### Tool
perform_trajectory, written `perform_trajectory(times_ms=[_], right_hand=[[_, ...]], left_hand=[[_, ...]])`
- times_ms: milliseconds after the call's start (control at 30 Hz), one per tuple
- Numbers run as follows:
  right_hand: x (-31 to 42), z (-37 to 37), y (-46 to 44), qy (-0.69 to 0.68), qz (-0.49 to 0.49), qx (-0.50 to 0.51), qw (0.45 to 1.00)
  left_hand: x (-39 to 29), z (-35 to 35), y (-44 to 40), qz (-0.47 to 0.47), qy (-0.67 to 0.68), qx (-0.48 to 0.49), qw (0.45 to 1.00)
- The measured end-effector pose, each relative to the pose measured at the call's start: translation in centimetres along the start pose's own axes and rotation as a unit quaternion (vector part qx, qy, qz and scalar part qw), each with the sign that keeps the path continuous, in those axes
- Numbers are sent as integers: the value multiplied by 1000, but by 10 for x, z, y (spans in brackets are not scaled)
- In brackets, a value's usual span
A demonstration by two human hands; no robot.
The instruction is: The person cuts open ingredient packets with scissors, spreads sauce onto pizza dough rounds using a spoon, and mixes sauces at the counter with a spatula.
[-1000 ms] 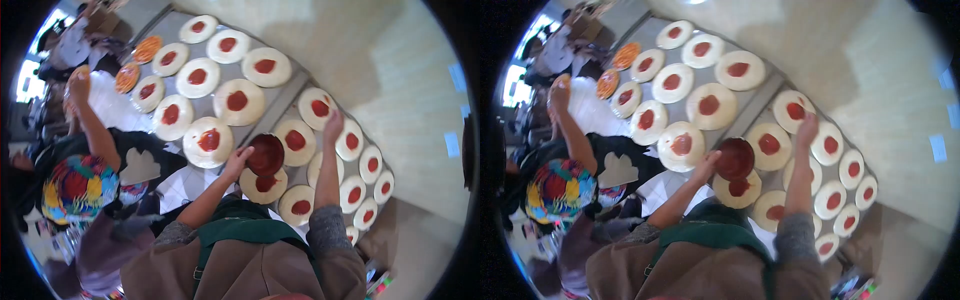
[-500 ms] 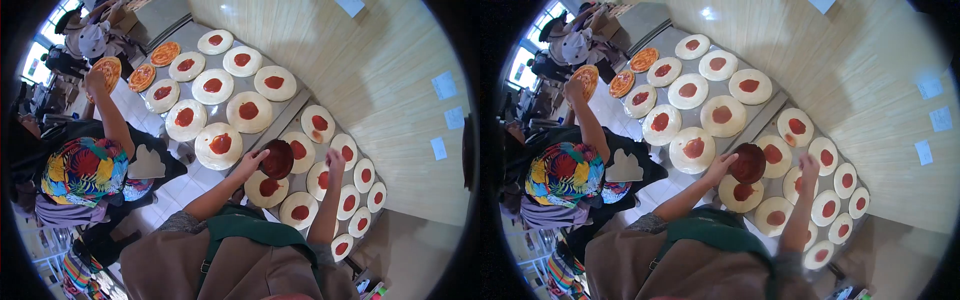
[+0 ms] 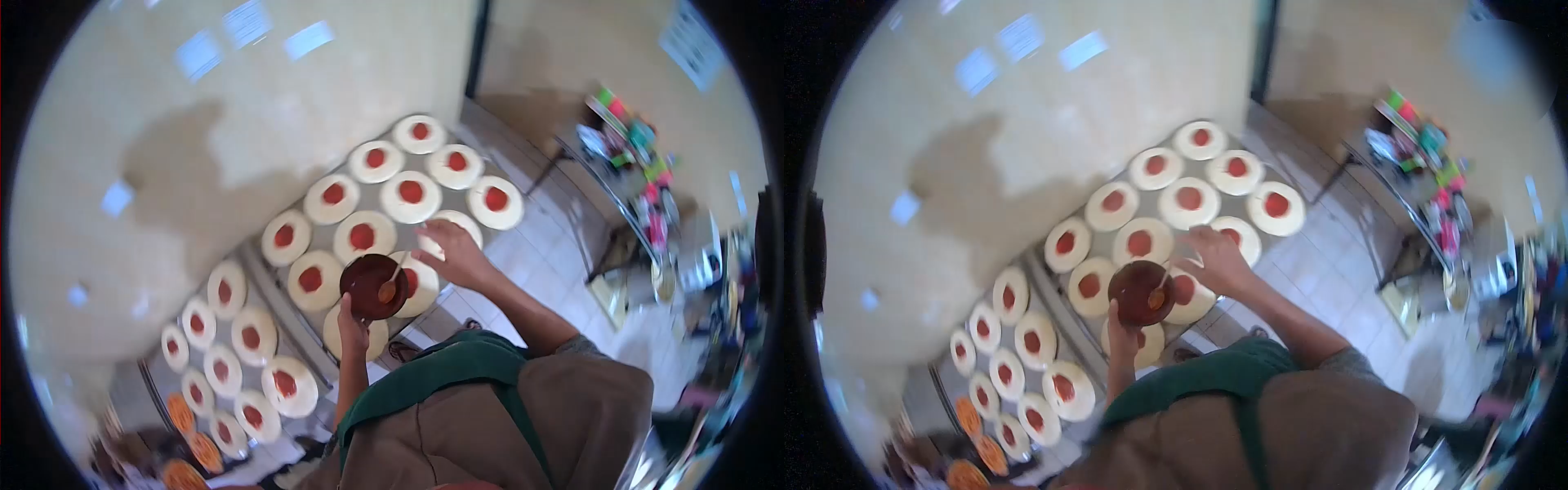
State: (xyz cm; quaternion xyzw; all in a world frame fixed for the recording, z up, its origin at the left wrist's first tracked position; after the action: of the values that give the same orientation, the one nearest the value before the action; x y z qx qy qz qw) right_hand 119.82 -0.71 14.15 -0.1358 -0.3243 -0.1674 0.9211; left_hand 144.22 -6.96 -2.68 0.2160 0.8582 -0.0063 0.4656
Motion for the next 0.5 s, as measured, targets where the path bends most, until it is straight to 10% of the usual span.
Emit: perform_trajectory(times_ms=[500], right_hand=[[-214, 450, 330, -61, -101, -571, 812]], left_hand=[[215, -334, 39, 119, 14, 128, 984]])
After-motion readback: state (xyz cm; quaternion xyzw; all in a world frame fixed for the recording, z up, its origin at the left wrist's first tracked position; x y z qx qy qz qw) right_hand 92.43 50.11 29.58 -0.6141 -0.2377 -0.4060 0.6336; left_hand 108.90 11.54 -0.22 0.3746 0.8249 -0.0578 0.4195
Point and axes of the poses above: each hand's wrist, its own y-axis away from the middle knuckle, its own z-axis out of the back of the hand, x = y × z, the point moved 6 cm from there along -y, towards the middle knuckle, and after that the axes turned 14 degrees about -z, right-handed, at the moved point
